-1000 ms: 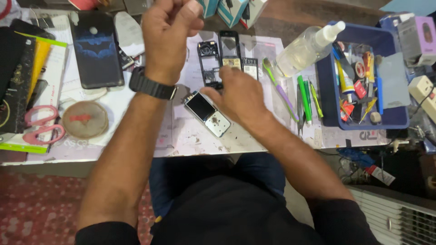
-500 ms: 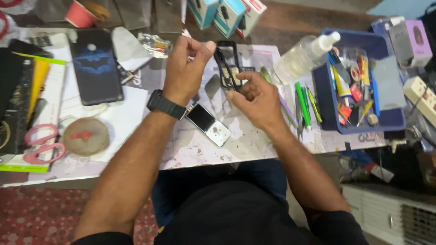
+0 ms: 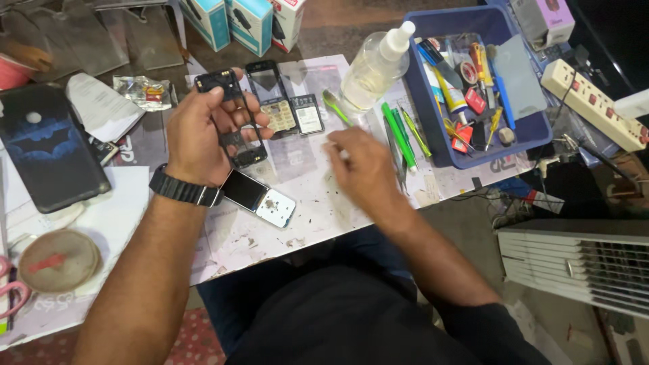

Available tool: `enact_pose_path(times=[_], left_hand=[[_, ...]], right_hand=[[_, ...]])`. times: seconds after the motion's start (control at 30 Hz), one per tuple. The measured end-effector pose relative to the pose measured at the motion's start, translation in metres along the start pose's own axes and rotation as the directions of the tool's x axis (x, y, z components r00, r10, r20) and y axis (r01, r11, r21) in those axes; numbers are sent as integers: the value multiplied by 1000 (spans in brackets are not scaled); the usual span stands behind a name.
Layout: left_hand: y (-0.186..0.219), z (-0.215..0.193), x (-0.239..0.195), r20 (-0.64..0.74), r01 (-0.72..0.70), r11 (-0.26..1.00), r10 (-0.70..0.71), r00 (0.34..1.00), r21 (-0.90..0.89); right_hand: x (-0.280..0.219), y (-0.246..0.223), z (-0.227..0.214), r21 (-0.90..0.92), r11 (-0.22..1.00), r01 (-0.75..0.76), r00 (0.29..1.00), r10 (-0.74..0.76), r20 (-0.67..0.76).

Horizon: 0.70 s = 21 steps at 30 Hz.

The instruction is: The person cleans a mobile phone motherboard using a toothbrush and a liquid from a spray bottle. They also handle a small white sticker and a metal shim, placing them on the board, and briefly brush a phone casing.

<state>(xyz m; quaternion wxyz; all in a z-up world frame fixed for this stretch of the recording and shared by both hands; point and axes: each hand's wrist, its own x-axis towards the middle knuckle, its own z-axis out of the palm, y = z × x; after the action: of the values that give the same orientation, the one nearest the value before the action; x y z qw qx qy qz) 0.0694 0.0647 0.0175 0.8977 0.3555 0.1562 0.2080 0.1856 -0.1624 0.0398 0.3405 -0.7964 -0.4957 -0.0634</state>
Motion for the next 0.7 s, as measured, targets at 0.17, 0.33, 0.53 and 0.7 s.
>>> enact_pose_path(times=[0.17,0.33,0.53,0.7], left_hand=[[-3,1,0,60,13,999,-11,998,-35],[-7,18,-7,0,-187,921,199,980,343],[-1,53,8,65,-345,824,356,932,448],[-6,108,51,212,-430,771,374,903,469]], right_hand=[[5,28,-12,-361,925,-116,986,151,71],[7,36,-6,-467,883,-57,997,76,23],[-25,30,-42,167,938,-303,949,313,-41],[-27,39,-54,352,927,-128,916,247,-317]])
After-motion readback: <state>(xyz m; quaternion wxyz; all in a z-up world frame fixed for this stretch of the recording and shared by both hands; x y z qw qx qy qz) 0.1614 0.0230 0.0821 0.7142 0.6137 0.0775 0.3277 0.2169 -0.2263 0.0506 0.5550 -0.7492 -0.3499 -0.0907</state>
